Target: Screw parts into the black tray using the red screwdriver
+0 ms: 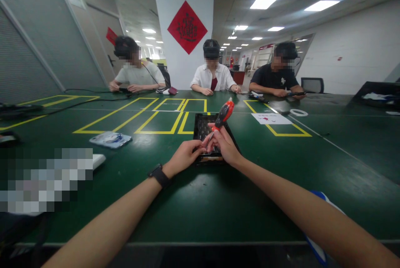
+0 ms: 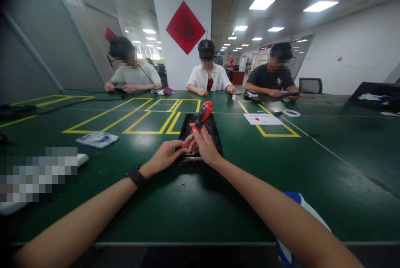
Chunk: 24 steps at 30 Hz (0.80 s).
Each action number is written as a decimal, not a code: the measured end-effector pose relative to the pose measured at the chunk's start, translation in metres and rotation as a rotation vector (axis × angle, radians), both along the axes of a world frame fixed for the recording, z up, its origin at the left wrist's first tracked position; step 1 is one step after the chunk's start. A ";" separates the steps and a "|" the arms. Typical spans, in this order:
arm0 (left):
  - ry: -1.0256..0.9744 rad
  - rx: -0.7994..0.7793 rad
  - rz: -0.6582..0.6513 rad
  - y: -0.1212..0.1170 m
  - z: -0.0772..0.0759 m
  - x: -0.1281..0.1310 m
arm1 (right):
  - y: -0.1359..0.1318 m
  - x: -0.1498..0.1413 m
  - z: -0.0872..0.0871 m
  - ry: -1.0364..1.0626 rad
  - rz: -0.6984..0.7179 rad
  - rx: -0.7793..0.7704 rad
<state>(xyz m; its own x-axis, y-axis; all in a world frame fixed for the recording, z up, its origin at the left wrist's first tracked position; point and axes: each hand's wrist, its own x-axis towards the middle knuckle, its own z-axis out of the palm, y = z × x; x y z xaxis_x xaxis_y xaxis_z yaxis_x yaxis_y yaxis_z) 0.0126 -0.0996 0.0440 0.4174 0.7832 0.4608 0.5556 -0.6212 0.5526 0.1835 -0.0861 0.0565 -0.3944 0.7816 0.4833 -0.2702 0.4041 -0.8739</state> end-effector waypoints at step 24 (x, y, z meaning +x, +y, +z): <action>-0.094 -0.043 0.005 -0.001 -0.001 0.003 | 0.003 -0.001 -0.001 0.024 0.015 -0.003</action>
<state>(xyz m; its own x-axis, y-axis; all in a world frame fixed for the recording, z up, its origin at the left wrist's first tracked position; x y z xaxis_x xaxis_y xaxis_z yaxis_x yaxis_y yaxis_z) 0.0157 -0.1004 0.0427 0.3697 0.8053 0.4635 0.5027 -0.5929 0.6291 0.1830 -0.0836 0.0550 -0.3947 0.7769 0.4906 -0.2973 0.3972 -0.8682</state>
